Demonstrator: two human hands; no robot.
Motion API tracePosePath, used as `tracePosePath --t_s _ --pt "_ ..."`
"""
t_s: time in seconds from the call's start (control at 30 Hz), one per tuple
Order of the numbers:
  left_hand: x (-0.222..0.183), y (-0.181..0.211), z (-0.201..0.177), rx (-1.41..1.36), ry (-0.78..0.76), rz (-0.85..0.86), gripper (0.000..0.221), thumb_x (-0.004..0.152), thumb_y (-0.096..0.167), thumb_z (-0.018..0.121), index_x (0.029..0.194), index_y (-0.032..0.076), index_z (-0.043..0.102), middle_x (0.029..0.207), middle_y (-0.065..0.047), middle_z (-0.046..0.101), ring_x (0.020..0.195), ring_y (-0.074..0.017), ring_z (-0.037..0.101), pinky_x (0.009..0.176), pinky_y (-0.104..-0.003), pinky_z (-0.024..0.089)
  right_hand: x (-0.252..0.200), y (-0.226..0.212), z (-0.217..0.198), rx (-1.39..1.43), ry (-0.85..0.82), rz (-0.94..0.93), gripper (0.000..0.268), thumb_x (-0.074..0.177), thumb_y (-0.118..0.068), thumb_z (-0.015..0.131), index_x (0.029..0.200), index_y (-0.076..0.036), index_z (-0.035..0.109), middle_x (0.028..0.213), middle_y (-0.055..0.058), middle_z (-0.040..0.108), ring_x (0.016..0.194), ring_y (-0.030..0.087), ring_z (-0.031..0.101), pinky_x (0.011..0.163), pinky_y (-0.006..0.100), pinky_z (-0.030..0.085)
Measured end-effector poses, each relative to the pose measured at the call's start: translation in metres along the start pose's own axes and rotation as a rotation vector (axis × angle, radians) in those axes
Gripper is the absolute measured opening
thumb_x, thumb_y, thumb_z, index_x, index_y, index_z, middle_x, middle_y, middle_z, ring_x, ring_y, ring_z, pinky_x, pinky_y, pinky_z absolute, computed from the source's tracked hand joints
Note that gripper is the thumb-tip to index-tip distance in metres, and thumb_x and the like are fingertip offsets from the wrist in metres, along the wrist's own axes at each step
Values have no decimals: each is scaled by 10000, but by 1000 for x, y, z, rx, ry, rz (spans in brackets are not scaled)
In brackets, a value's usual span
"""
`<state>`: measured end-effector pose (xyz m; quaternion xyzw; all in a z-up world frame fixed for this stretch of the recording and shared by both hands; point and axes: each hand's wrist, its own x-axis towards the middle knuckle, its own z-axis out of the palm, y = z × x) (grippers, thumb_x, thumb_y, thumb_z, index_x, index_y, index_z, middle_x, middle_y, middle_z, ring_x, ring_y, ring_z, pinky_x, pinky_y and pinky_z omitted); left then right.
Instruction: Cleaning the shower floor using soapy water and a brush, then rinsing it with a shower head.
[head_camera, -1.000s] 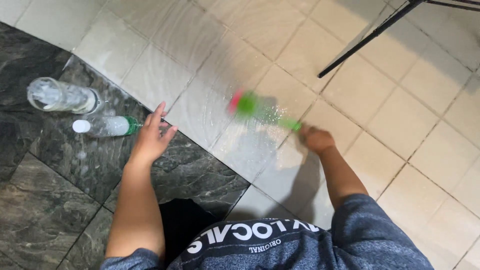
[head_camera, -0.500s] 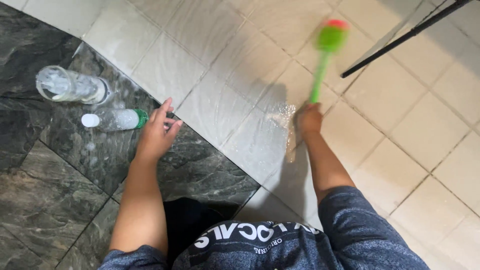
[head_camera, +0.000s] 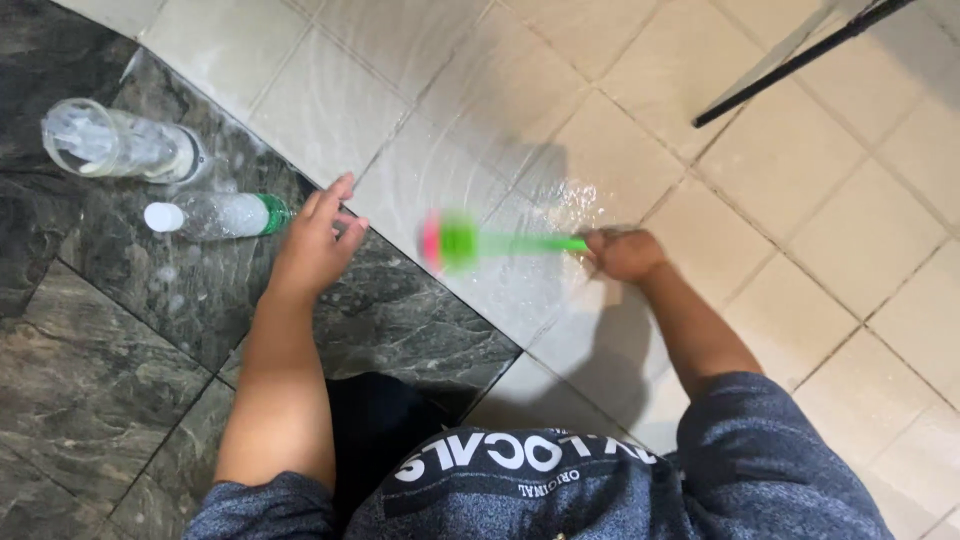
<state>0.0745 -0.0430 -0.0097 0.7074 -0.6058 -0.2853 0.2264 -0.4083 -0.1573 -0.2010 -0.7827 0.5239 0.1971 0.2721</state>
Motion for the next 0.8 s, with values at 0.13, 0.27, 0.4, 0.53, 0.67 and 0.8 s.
tracePosePath --t_s 0.13,0.27,0.4,0.53,0.67,0.8 --pt "-4 -3 -4 -21 -9 27 645 955 140 739 1540 107 470 1322 -155 637 962 -215 728 804 -371 575 -35 -1 -10 8 -3 55 564 1016 -558 297 1282 -141 566 1114 219 724 1005 424 697 860 541 544" --pt "-11 9 -11 -15 11 -1 671 944 164 741 1551 116 460 1293 -147 649 968 -220 718 771 -366 560 -36 1 35 301 187 372 546 1086 -530 296 1293 -87 539 1064 263 725 997 433 706 866 531 553" --pt "-21 23 -19 6 -7 -83 684 938 172 735 1560 132 453 1287 -134 657 980 -211 703 762 -363 550 -75 -11 -12 -84 -51 -61 512 982 -544 365 1317 -195 533 1098 225 694 978 428 695 812 551 555" --pt "-34 16 -23 24 30 -18 654 964 176 729 1565 127 473 1311 -141 648 1001 -213 699 828 -353 557 -60 4 34 170 143 230 476 1059 -504 347 1314 -158 551 1125 236 700 1020 435 690 848 560 544" --pt "-36 26 -26 31 50 -82 675 916 184 742 1539 139 485 1294 -128 645 969 -215 692 801 -361 555 -50 19 72 255 174 155 477 1043 -478 417 1302 -96 536 1115 270 705 1055 454 677 903 534 537" --pt "-48 33 -26 50 77 -29 669 929 176 760 1537 128 484 1301 -130 649 990 -221 680 792 -366 555 -105 6 -25 72 -101 35 483 934 -571 480 1225 -200 588 1150 174 726 1088 382 693 912 516 543"
